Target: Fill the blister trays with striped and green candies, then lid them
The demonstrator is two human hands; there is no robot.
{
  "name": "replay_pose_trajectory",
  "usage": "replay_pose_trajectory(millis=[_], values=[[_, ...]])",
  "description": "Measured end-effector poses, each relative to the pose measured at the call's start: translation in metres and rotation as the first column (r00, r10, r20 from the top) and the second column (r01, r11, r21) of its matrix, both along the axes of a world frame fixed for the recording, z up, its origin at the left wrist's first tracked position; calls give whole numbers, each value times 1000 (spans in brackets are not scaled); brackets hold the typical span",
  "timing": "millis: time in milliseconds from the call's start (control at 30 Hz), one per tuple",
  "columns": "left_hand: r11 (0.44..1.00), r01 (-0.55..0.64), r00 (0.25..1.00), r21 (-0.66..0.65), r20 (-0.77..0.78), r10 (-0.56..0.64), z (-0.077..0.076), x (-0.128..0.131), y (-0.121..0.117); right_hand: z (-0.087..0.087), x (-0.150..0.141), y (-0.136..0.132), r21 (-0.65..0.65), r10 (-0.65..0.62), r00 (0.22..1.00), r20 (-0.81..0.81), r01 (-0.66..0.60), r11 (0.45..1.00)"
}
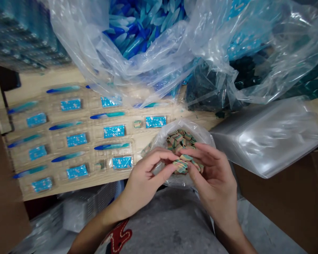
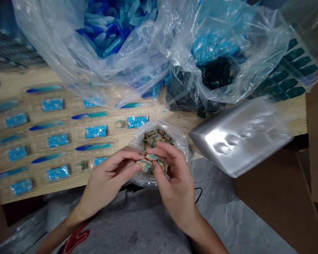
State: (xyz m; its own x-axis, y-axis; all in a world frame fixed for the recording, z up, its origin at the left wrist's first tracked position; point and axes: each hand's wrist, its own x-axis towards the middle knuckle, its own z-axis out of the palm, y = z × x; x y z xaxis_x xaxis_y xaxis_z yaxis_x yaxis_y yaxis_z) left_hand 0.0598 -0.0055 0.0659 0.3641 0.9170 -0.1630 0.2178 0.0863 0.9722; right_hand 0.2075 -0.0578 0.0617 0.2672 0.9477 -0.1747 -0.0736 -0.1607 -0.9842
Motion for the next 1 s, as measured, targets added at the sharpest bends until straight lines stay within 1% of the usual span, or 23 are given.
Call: replay_pose_trajectory(millis=[167,367,467,533,600,667,733,767,833,933,967,1000], values=[[999,1,999,33,-41,1,-1,3,-3,2,-1,-1,2,-65,995,74,65,998],[995,-38,998,90,-37,41,-7,5,-8,2,3,-5,-21,24,996,88,-22,1000],[994,-42,998,103,-40,46,-11,5,-9,1,3,-8,19,52,995,80,-54,998],[989,-23,996,149,-76,35,-12,3,-9,1,2,-9,48,56,995,88,-60,997],[974,11,993,225,-115,15,-13,1,-8,0,1,-11,54,38,992,119,-44,998],[951,45,993,305,-118,-9,-12,-3,-6,-3,-2,-12,55,1,987,160,-10,998],[938,77,993,338,-108,-43,-10,-6,-3,-7,-4,-12,59,-25,982,187,14,998],[940,80,993,333,-104,-47,-8,-8,-3,-9,-5,-11,58,-28,980,196,17,998],[961,79,992,264,-114,-50,-6,-13,-3,-13,-7,-10,41,1,975,222,-11,999],[991,56,994,119,-99,-45,-6,-26,-5,-18,-8,-10,-6,127,958,257,-130,992],[997,28,995,71,-93,-21,-8,-34,-5,-20,-7,-10,-22,161,955,247,-161,987],[999,-31,994,26,-100,34,-10,-45,-3,-22,-4,-9,-37,169,958,231,-166,986]])
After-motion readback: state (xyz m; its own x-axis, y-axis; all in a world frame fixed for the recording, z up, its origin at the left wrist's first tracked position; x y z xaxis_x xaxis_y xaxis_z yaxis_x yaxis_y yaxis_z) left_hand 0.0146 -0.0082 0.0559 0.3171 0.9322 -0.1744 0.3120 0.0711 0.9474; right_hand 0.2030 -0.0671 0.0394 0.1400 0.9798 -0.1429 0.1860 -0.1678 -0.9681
